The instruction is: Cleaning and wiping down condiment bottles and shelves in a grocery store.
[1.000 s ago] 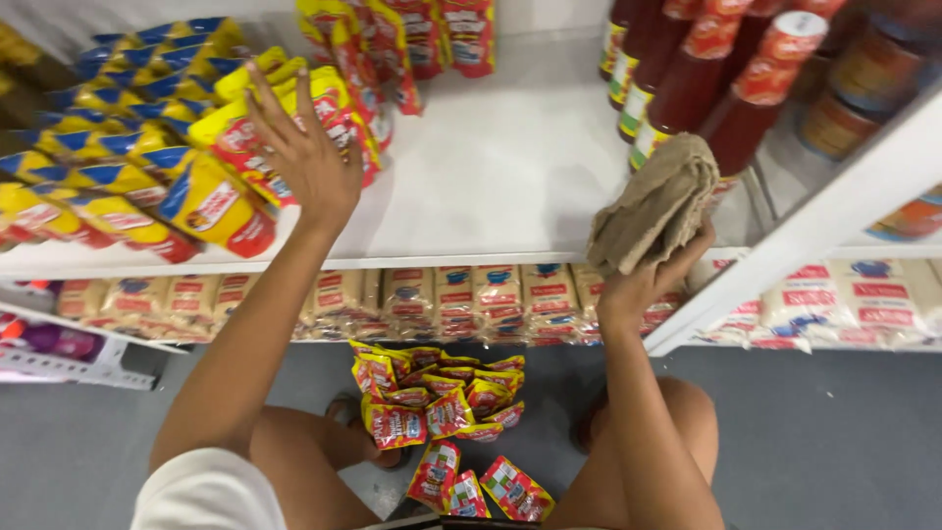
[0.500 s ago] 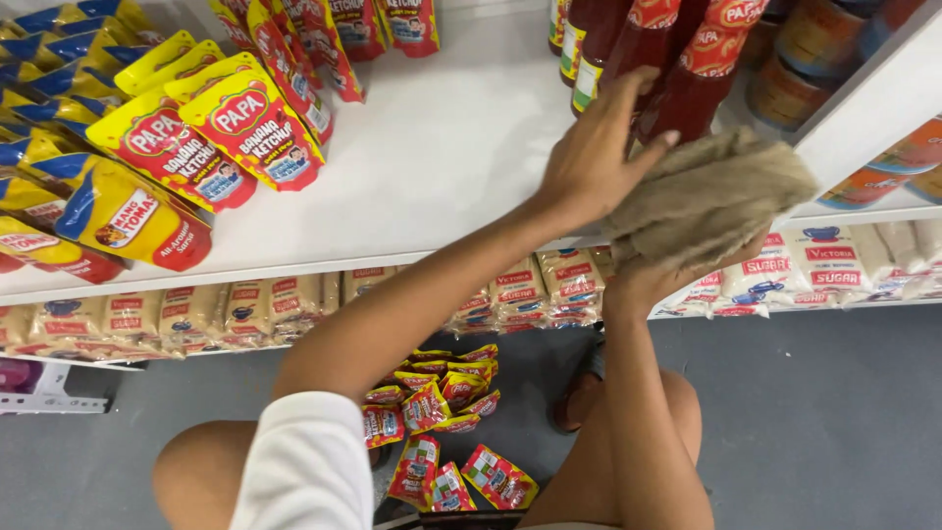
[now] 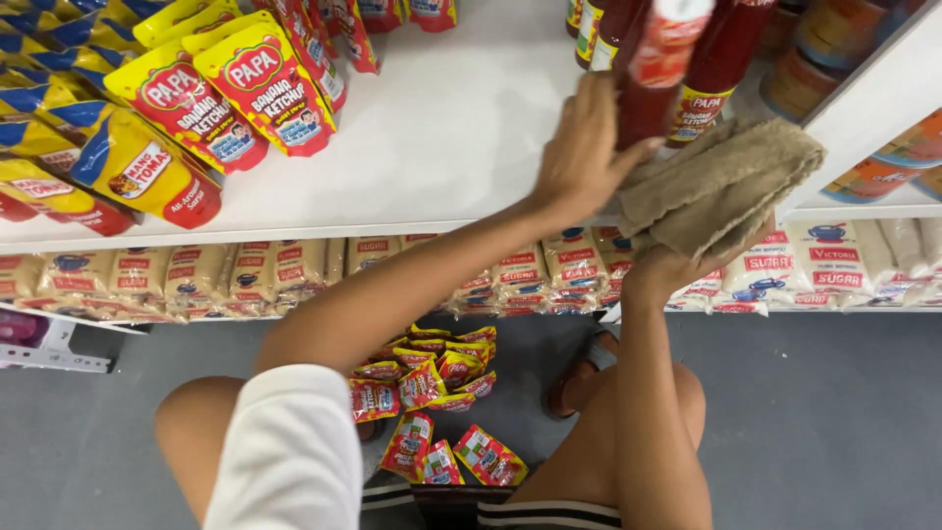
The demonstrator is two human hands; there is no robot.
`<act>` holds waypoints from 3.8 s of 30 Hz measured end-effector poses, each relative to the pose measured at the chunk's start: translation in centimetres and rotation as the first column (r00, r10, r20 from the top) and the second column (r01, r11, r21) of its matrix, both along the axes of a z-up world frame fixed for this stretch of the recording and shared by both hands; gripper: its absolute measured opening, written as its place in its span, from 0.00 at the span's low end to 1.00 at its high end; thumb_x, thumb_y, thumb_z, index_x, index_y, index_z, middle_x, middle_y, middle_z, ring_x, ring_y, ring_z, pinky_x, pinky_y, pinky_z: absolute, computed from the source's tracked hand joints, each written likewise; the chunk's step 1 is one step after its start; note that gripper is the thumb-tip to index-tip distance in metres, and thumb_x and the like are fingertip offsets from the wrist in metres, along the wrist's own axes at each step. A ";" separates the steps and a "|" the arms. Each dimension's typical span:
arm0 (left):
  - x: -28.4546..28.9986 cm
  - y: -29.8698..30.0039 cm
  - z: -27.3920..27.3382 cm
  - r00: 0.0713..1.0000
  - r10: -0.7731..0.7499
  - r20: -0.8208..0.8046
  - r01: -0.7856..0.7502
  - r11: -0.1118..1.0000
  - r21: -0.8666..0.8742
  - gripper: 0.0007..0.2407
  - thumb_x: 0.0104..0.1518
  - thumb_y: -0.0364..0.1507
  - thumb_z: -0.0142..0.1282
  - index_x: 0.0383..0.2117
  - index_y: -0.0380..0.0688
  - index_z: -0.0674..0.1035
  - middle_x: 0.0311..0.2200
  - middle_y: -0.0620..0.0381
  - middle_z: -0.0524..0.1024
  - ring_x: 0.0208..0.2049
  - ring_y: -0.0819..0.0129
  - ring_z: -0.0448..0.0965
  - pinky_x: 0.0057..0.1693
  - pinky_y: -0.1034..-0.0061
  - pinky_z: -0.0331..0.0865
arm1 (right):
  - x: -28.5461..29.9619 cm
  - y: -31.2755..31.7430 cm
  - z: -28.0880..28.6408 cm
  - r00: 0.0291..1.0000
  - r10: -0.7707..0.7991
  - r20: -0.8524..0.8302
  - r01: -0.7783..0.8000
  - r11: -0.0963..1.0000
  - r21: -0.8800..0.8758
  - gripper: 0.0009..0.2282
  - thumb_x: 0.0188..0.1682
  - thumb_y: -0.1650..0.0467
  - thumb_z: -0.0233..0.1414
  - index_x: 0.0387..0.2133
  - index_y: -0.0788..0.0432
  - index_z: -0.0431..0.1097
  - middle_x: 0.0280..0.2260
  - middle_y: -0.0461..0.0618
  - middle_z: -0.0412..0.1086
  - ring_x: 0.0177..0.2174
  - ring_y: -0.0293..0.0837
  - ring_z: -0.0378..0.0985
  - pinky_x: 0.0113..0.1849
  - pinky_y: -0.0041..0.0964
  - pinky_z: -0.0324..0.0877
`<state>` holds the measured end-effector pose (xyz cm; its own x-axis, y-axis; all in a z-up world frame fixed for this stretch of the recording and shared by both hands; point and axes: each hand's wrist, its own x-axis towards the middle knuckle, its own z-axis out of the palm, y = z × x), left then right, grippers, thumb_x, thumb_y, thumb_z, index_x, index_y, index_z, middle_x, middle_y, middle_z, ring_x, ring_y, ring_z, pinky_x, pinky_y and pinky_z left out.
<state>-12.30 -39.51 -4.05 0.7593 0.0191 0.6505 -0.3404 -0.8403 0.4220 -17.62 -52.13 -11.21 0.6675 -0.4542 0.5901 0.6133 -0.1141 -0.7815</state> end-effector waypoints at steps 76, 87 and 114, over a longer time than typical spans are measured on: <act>-13.9 28.0 3.4 0.902 0.431 0.036 -0.425 0.898 -0.115 0.32 0.50 0.24 0.75 0.56 0.33 0.63 0.49 0.41 0.69 0.49 0.46 0.75 0.55 0.58 0.75 | -2.1 3.5 4.1 0.938 0.317 -0.142 -0.345 0.895 -0.283 0.13 0.43 0.81 0.44 0.36 0.67 0.75 0.50 0.58 0.61 0.43 0.47 0.66 0.37 0.34 0.62; -13.5 30.0 1.4 0.912 0.401 0.091 -0.392 0.915 -0.095 0.36 0.54 0.23 0.74 0.63 0.32 0.57 0.58 0.36 0.65 0.58 0.41 0.70 0.64 0.55 0.65 | -2.3 3.8 4.2 0.941 0.285 -0.183 -0.328 0.903 -0.277 0.13 0.42 0.81 0.44 0.36 0.66 0.75 0.50 0.58 0.62 0.47 0.50 0.67 0.42 0.36 0.63; 14.9 5.4 3.5 0.981 0.106 0.160 -0.066 0.969 -0.236 0.23 0.55 0.35 0.60 0.53 0.36 0.69 0.40 0.47 0.75 0.32 0.57 0.80 0.44 0.62 0.75 | 0.2 7.1 5.8 0.984 0.170 -0.061 -0.180 0.888 -0.424 0.08 0.43 0.78 0.50 0.34 0.69 0.74 0.50 0.62 0.66 0.45 0.57 0.71 0.45 0.44 0.68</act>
<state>2.61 -34.10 -0.51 0.6267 0.2430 0.7404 -0.3542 -0.7575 0.5484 -17.46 -44.98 -5.37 0.7274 -0.0371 0.6852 0.6379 -0.3315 -0.6951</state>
